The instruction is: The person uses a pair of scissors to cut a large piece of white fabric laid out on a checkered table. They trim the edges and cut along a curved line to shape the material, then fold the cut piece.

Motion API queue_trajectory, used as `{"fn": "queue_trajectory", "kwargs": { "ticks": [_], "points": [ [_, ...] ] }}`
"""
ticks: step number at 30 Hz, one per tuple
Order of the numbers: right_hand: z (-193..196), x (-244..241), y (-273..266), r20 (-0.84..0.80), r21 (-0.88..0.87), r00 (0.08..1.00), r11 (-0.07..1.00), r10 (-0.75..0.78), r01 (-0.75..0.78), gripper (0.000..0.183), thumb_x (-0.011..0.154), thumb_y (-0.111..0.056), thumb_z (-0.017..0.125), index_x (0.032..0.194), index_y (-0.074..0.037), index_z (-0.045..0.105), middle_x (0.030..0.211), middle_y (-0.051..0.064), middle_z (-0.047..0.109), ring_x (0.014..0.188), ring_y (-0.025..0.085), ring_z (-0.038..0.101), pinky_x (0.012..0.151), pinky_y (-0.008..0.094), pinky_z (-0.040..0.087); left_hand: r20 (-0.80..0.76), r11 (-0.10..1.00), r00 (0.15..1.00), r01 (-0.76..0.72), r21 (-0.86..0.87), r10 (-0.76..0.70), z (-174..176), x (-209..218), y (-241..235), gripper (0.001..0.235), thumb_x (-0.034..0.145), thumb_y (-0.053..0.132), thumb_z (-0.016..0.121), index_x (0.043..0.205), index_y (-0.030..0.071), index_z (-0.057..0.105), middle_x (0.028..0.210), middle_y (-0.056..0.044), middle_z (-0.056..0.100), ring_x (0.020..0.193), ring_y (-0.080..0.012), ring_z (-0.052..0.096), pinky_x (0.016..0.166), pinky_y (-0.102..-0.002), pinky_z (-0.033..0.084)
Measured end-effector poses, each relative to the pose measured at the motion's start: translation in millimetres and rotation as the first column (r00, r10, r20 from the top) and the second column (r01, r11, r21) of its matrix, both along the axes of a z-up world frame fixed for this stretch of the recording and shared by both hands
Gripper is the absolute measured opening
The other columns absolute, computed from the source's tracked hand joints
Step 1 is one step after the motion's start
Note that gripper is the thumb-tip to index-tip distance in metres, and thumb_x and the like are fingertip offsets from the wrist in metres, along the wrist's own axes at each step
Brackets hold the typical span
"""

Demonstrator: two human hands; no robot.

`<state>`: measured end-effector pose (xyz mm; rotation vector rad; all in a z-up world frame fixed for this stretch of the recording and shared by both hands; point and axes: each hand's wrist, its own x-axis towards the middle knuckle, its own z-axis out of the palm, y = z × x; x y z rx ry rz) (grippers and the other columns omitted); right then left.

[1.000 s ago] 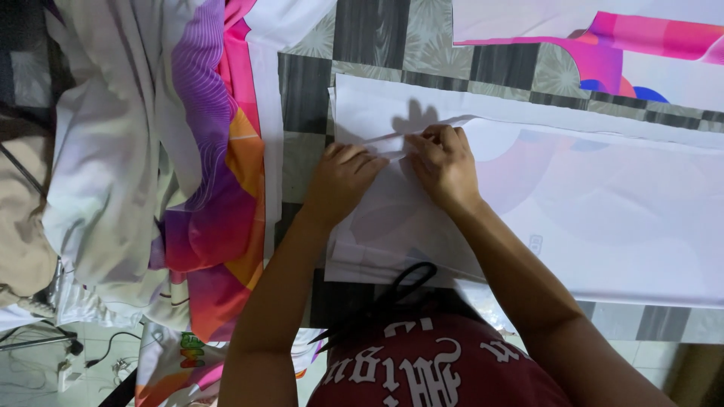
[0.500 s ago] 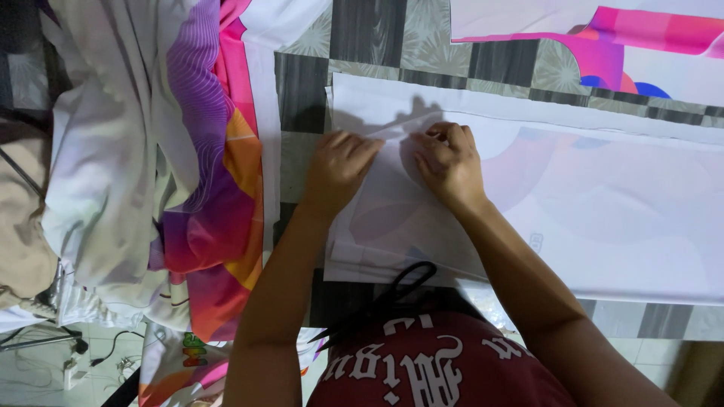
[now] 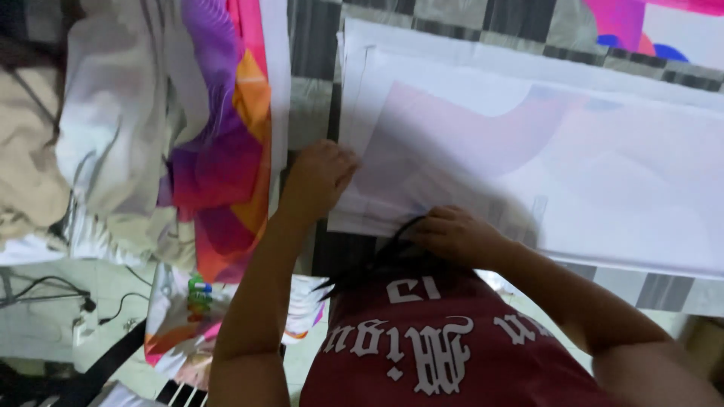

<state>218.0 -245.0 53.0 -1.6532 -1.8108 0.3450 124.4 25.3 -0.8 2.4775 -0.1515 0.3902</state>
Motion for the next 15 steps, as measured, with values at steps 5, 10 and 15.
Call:
{"fn": "queue_trajectory", "kwargs": {
  "ticks": [5, 10, 15],
  "points": [
    [16, -34, -11, 0.214, -0.154, 0.976, 0.985, -0.049, 0.083, 0.023, 0.088, -0.025, 0.055, 0.105, -0.012, 0.064, 0.101, 0.011, 0.061, 0.094, 0.031, 0.058, 0.072, 0.04, 0.048, -0.152, 0.991, 0.982, 0.119, 0.06, -0.109, 23, -41, -17, 0.021, 0.091, 0.02, 0.061, 0.108, 0.009, 0.064, 0.107, -0.011, 0.064, 0.1, -0.0327, 0.058, 0.082, -0.045, 0.046],
    [-3, -65, -25, 0.318, -0.22, 0.939, 0.954, -0.129, 0.205, 0.038, 0.09, -0.042, 0.051, 0.115, -0.015, 0.059, 0.104, 0.009, 0.058, 0.1, 0.03, 0.057, 0.08, 0.04, 0.047, -0.138, 0.971, 0.987, 0.105, 0.215, -0.076, 8, -58, -32, 0.042, 0.086, 0.04, 0.064, 0.115, 0.009, 0.061, 0.101, -0.011, 0.06, 0.102, -0.0321, 0.055, 0.085, -0.046, 0.043],
    [-10, -88, -35, 0.525, -0.303, 0.839, 0.889, -0.146, 0.344, 0.03, 0.085, -0.027, 0.051, 0.113, -0.018, 0.056, 0.107, 0.006, 0.055, 0.102, 0.026, 0.053, 0.081, 0.039, 0.042, -0.263, 0.975, 0.965, 0.072, 0.211, -0.015, -4, -65, -40, 0.033, 0.074, 0.032, 0.074, 0.102, 0.017, 0.064, 0.101, -0.001, 0.054, 0.111, -0.0267, 0.046, 0.093, -0.048, 0.039]
  ]
}}
